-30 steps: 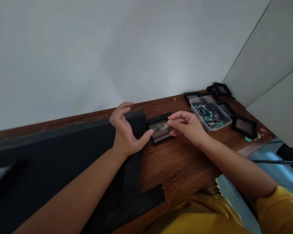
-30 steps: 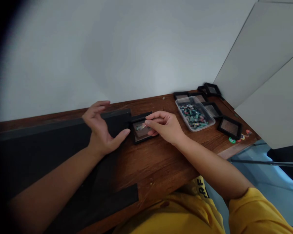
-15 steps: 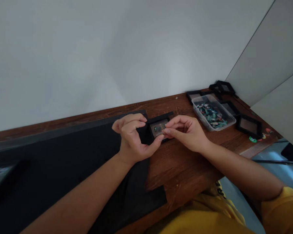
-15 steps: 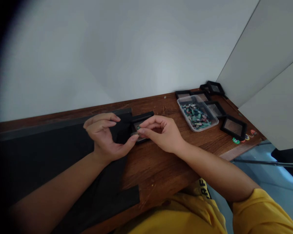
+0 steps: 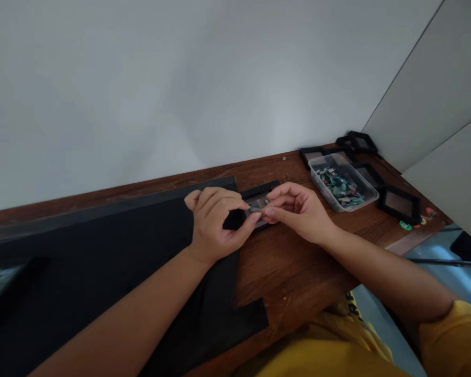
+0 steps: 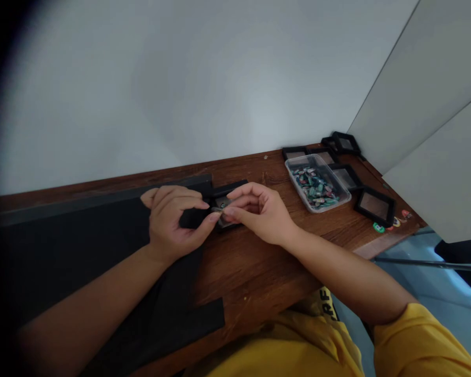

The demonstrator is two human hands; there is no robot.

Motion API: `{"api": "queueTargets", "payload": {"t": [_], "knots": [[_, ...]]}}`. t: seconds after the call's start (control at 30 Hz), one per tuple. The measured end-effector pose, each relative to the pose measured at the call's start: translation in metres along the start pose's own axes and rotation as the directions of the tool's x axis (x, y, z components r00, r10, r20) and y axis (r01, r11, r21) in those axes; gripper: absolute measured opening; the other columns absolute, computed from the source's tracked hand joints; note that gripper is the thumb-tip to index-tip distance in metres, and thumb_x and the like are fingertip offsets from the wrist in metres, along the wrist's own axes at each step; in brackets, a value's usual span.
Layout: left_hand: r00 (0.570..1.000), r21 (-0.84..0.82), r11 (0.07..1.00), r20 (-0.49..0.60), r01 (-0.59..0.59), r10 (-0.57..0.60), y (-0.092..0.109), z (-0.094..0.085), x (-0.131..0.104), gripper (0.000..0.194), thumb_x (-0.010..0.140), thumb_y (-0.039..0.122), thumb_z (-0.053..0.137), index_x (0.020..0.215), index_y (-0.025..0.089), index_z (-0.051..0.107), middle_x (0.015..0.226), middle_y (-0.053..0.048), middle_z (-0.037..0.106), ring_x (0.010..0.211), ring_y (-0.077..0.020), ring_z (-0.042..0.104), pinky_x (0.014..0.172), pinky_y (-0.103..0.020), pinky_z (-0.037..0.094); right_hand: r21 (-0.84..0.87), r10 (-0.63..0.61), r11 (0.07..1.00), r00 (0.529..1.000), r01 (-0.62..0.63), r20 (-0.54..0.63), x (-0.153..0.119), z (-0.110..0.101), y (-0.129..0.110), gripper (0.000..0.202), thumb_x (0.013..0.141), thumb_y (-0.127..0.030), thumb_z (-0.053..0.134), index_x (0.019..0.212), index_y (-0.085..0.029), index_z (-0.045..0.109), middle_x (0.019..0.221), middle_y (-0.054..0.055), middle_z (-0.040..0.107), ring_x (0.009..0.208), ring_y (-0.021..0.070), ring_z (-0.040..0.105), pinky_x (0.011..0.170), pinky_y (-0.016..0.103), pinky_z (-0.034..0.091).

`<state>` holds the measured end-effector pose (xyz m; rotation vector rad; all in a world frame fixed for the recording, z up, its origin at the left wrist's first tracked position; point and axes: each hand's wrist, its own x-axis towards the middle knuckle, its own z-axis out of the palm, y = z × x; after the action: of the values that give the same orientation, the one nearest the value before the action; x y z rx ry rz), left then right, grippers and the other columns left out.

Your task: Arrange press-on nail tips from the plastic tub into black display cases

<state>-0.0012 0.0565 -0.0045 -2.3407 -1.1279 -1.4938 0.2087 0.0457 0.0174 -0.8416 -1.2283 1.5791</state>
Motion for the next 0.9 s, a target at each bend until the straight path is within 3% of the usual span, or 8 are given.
{"api": "queueTargets", "payload": {"t": [0.1,0.33,0.57,0.7,0.9], "knots": [[0.998,0.022,0.999,-0.047,-0.047,0.048,0.0005,0.0007,-0.0007,0.013,0.096,0.038,0.073,0.09,0.029,0.066,0.085,0.002,0.078,0.081,-0.0245,0.071,0.084,-0.049,0.044,0.08,0.07,0.994,0.997,-0.072,0.024,0.0025,-0.0031,-0.0005,0.053,0.067,-0.044,0.1,0.102,-0.022,0.066,0.081,-0.004,0.079,0.076,0.014,0.079,0.08,0.03,0.067],[0.993,0.041,0.992,0.003,-0.117,0.117,0.0,0.0004,-0.0018,0.012,0.097,0.043,0.075,0.105,0.034,0.075,0.091,0.001,0.082,0.088,-0.0269,0.073,0.083,-0.048,0.051,0.204,0.184,0.96,0.981,-0.193,0.064,0.0036,-0.0032,-0.0008,0.056,0.064,-0.036,0.102,0.103,-0.023,0.065,0.078,-0.006,0.078,0.07,0.0108,0.076,0.075,0.025,0.065],[0.99,-0.053,0.994,0.099,-0.098,0.103,-0.0019,0.0023,-0.0016,0.012,0.096,0.045,0.076,0.103,0.036,0.08,0.094,0.001,0.084,0.09,-0.0269,0.074,0.084,-0.048,0.055,0.122,0.173,0.977,0.984,-0.177,0.047,0.0029,-0.0007,-0.0017,0.05,0.062,-0.031,0.102,0.096,-0.022,0.066,0.075,-0.007,0.077,0.067,0.0089,0.07,0.071,0.023,0.058],[0.982,-0.092,0.98,0.037,-0.179,0.183,-0.001,0.0022,-0.0006,0.009,0.097,0.035,0.078,0.106,0.035,0.079,0.094,0.003,0.085,0.087,-0.0249,0.075,0.08,-0.044,0.056,0.078,0.164,0.982,0.984,-0.169,0.068,0.0033,0.0001,-0.0025,0.046,0.06,-0.031,0.102,0.09,-0.022,0.069,0.074,-0.007,0.075,0.066,0.0074,0.067,0.069,0.02,0.055],[0.957,-0.102,0.952,0.008,-0.287,0.289,0.0002,-0.0003,-0.0008,0.019,0.099,0.028,0.074,0.117,0.033,0.077,0.1,0.002,0.086,0.092,-0.0233,0.076,0.078,-0.042,0.055,0.058,0.114,0.991,0.985,-0.123,0.13,0.0025,-0.0021,-0.0029,0.038,0.07,-0.035,0.098,0.094,-0.022,0.071,0.078,-0.006,0.074,0.071,0.0089,0.068,0.076,0.023,0.058]]}}
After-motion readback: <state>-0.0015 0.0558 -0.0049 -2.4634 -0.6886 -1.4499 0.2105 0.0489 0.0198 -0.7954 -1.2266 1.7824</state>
